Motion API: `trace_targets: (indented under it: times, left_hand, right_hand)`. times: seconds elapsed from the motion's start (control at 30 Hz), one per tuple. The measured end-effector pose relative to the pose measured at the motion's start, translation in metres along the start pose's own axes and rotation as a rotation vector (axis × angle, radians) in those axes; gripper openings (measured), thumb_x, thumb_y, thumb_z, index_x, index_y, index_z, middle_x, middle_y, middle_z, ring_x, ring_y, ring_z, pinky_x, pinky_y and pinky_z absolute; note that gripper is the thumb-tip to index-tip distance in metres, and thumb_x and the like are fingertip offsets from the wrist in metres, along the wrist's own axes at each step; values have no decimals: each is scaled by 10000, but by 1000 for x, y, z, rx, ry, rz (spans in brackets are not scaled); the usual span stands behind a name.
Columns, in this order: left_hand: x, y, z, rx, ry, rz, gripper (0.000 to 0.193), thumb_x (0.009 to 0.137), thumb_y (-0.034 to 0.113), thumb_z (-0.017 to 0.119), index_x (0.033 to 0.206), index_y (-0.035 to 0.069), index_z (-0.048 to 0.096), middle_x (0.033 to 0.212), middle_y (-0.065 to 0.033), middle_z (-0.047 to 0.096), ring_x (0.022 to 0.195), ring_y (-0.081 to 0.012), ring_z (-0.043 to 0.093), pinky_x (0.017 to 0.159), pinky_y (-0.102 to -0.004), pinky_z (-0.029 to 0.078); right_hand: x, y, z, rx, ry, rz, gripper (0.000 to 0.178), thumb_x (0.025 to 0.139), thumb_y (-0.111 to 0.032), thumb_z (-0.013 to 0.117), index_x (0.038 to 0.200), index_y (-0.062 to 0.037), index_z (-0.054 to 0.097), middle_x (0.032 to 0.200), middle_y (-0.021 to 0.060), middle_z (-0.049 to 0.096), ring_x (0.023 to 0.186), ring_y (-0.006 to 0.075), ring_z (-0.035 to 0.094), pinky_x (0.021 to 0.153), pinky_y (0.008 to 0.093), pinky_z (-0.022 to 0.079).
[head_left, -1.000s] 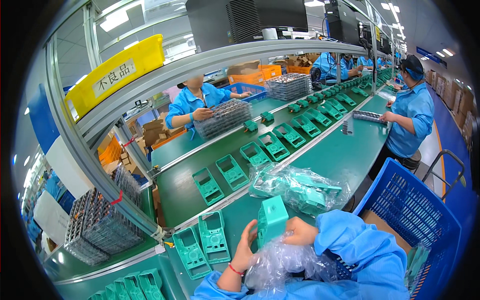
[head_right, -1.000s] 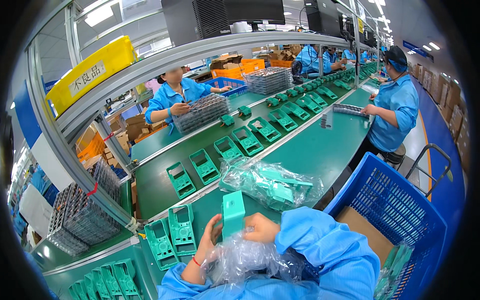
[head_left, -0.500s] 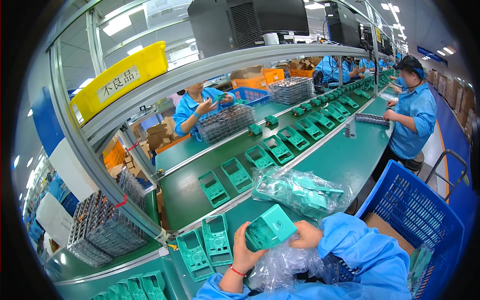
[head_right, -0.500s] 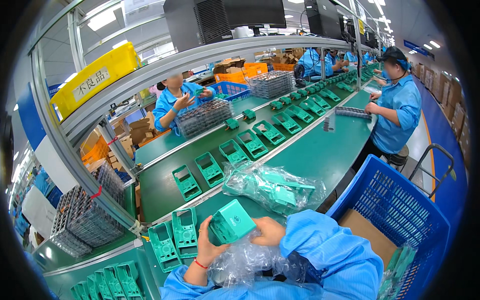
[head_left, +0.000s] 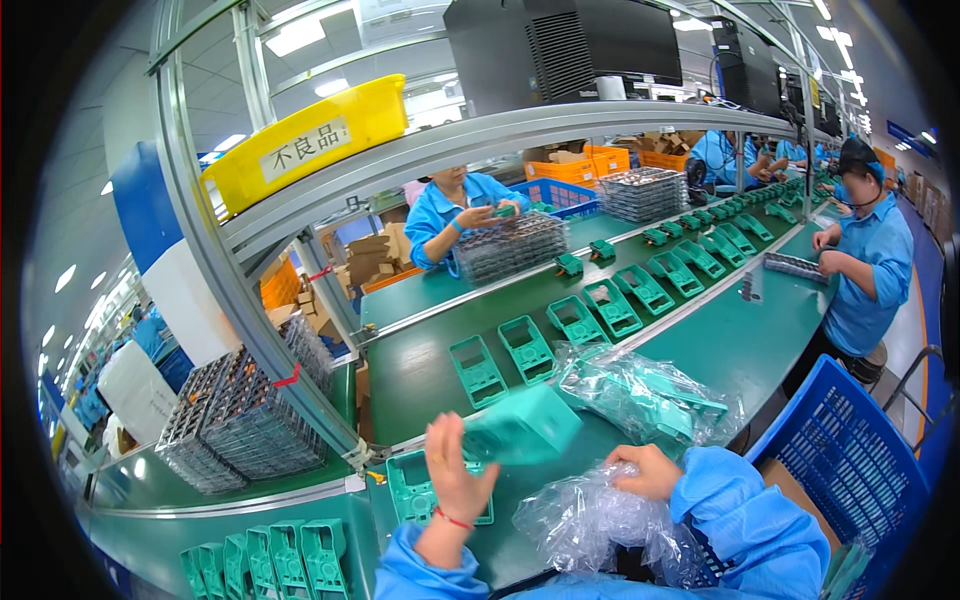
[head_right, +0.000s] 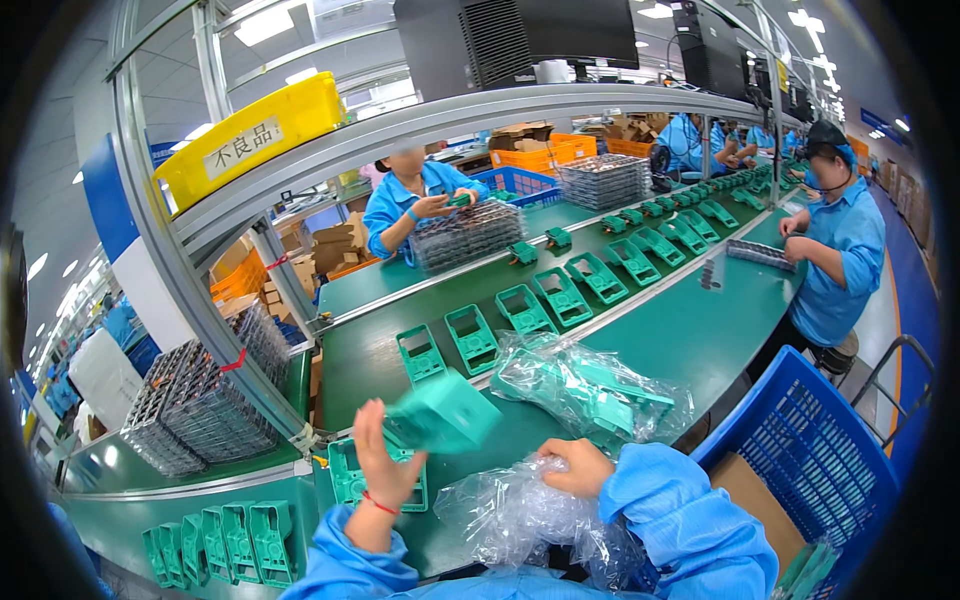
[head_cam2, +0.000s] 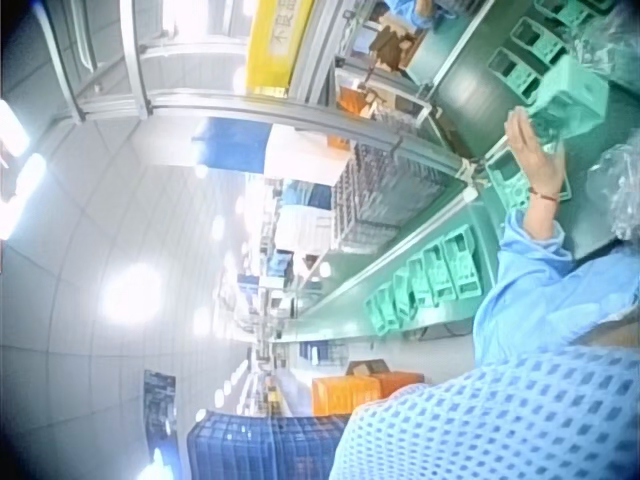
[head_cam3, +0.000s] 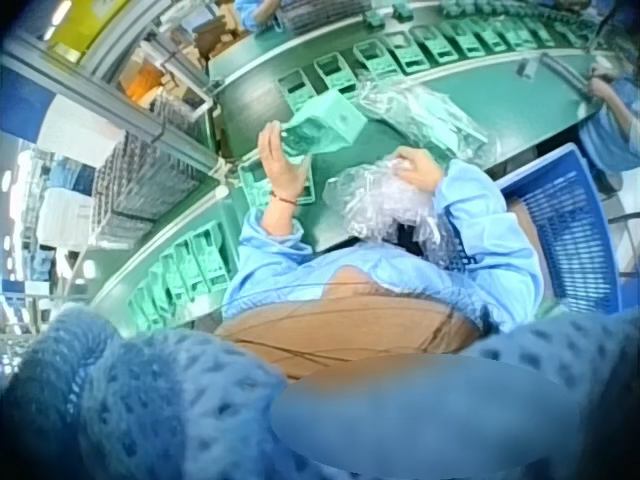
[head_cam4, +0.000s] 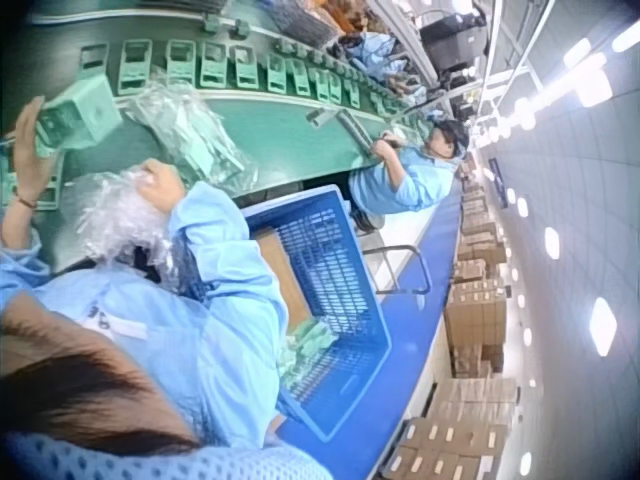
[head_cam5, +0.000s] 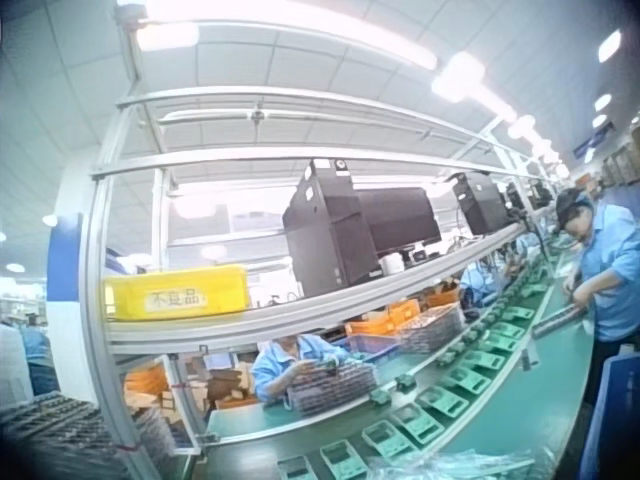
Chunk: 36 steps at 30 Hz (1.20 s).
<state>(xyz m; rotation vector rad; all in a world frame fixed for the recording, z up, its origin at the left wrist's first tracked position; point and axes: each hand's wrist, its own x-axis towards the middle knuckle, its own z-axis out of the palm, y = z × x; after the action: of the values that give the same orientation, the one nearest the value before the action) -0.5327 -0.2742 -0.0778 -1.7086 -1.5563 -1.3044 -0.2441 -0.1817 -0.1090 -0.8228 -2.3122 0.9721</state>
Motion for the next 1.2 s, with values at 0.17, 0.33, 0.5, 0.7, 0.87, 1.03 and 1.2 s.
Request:
trace_targets:
  times: [0.17, 0.33, 0.5, 0.7, 0.87, 1.03, 1.2]
  left_hand:
    - [61, -88, 8, 204, -142, -441, 925, 535, 281, 823, 1264, -28, 347, 1142, -213, 493, 1036, -365, 507, 867, -410, 437]
    - [85, -179, 44, 535, -646, -877, 974, 558, 526, 774, 1259, -35, 396, 1111, -206, 553, 1001, -330, 577, 804, -376, 491]
    - [56, -235, 61, 496, -857, -956, 910, 590, 541, 753, 1248, -10, 451, 1137, -205, 549, 1042, -310, 567, 850, -382, 475]
    - [74, -169, 101, 756, -715, -908, 717, 642, 455, 750, 1120, -44, 559, 1268, -260, 439, 1077, -373, 517, 894, -390, 443]
    - [91, -98, 143, -23, -1002, -292, 668, 701, 543, 648, 965, -71, 624, 1022, -277, 594, 976, -367, 579, 843, -396, 459]
    - [56, -11, 199, -9, -993, -485, 711, 745, 533, 616, 1098, -77, 529, 1001, -270, 606, 870, -361, 628, 765, -404, 499]
    - [49, 11, 202, -325, -872, -933, 716, 759, 317, 631, 1288, -28, 292, 1062, -293, 536, 902, -424, 588, 790, -454, 480]
  right_hand:
    - [4, 2, 0, 39, -30, 33, 356, 675, -202, 653, 978, -24, 594, 886, 169, 643, 819, 304, 629, 745, 347, 478]
    - [11, 17, 3, 42, -54, -7, 334, 689, -192, 659, 972, -27, 597, 884, 156, 640, 827, 289, 623, 746, 342, 469]
    - [14, 18, 8, 72, -73, -39, 311, 699, -173, 653, 966, -25, 595, 875, 148, 637, 825, 273, 620, 748, 335, 464]
    - [11, 17, -2, 69, -75, -20, 291, 706, -160, 641, 958, -23, 593, 868, 144, 634, 807, 259, 614, 739, 332, 460]
    - [17, 14, 0, 74, -129, -23, 283, 709, -167, 648, 944, -20, 595, 858, 133, 631, 817, 234, 610, 740, 332, 455]
    - [19, 16, 6, 183, -114, 19, 503, 684, -178, 707, 1135, -43, 531, 992, 109, 617, 868, 195, 590, 797, 330, 445]
    - [17, 11, 3, 296, -85, 97, 793, 683, -128, 724, 1358, -78, 310, 1031, 121, 601, 857, 178, 582, 806, 317, 447]
